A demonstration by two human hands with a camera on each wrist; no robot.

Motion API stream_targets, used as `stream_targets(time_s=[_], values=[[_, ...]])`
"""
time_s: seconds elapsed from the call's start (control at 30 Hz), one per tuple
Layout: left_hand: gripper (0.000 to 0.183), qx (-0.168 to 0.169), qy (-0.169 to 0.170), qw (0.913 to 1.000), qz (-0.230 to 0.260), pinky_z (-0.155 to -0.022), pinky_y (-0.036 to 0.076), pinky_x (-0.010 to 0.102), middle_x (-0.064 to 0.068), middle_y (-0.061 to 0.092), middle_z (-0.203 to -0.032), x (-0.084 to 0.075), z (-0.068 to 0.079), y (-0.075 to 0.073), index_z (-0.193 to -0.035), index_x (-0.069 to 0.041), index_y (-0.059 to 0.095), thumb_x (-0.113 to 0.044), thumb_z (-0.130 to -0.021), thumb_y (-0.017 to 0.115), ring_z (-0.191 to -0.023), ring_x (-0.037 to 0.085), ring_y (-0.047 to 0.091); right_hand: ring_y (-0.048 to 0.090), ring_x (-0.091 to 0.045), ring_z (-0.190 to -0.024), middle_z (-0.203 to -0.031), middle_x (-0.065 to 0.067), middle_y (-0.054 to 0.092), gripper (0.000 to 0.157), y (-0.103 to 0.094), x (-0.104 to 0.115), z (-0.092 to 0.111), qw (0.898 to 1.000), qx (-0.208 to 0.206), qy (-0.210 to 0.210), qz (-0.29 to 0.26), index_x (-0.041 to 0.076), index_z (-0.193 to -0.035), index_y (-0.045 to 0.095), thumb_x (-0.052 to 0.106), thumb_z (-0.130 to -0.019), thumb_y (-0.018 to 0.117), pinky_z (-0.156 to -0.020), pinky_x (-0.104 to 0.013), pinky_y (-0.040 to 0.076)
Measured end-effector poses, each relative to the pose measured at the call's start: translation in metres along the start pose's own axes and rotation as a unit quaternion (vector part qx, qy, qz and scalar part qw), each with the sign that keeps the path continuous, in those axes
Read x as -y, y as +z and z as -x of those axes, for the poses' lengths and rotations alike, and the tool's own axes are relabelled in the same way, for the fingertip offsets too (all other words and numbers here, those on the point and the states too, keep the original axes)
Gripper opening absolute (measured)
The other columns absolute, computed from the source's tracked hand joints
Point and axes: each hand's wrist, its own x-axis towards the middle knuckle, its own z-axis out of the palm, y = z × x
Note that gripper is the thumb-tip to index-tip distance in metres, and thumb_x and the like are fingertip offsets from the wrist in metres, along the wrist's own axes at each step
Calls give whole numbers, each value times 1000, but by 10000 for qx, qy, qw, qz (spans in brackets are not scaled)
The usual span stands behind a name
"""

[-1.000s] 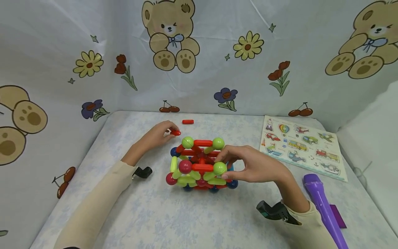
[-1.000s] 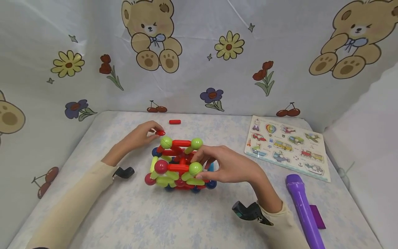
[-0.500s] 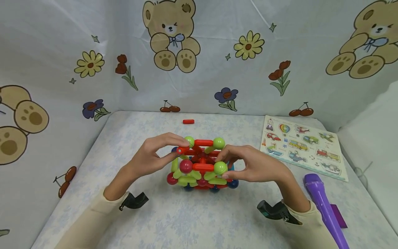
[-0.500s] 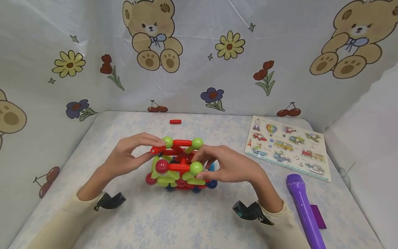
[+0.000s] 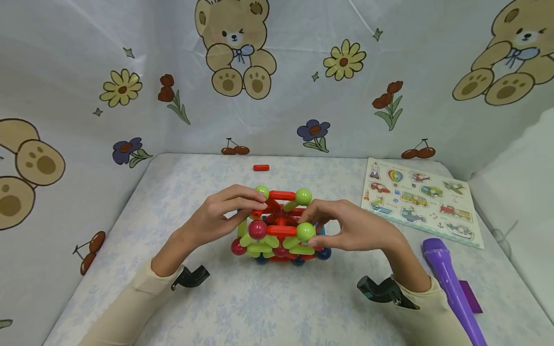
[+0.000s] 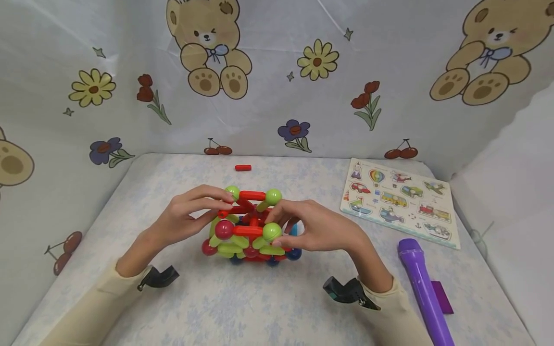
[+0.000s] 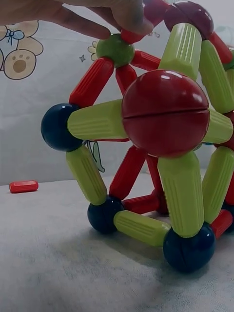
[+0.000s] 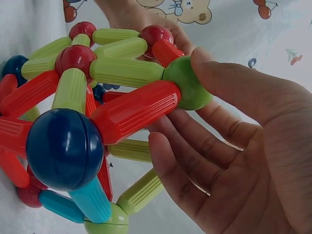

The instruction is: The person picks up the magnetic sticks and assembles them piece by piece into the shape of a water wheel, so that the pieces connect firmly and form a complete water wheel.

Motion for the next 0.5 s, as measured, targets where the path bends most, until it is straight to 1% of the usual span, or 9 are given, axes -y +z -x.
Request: stream_targets(time_s=[0.07,0.17,0.27,0.5], values=[[22,-54,111,9999,-75,-107,54,28,14,71,-129,1,0,0,-126,-3,76,-10,-106,68,-120,28,69,73,-13,-104,-120,7,75,36,0,0,0,10000,9,4,1,17,-129,64,26,-99,82,-93,-41,62],[23,-107,221,9996,-129,-106,55,27,13,71,-128,2,0,2,-126,-4,76,-14,-109,64,-119,27,69,73,-13,-105,-120,6,75,36,-1,0,-1,10000,4,8,-7,17,-129,64,26,-99,82,-93,-42,63],[25,-108,225,9995,-179,-106,55,27,13,71,-128,3,0,2,-126,-4,76,-16,-110,62,-120,27,69,73,-13,-105,-120,6,75,36,-1,0,-1,10000,-2,8,-23,16,-129,65,25,-99,82,-93,-43,63],[25,-86,436,9981,-433,-105,55,28,14,70,-129,2,0,2,-127,-3,75,-16,-110,62,-119,28,69,73,-13,-105,-121,5,75,36,0,2,-1,10000,11,6,-70,16,-129,64,23,-99,82,-93,-43,63]])
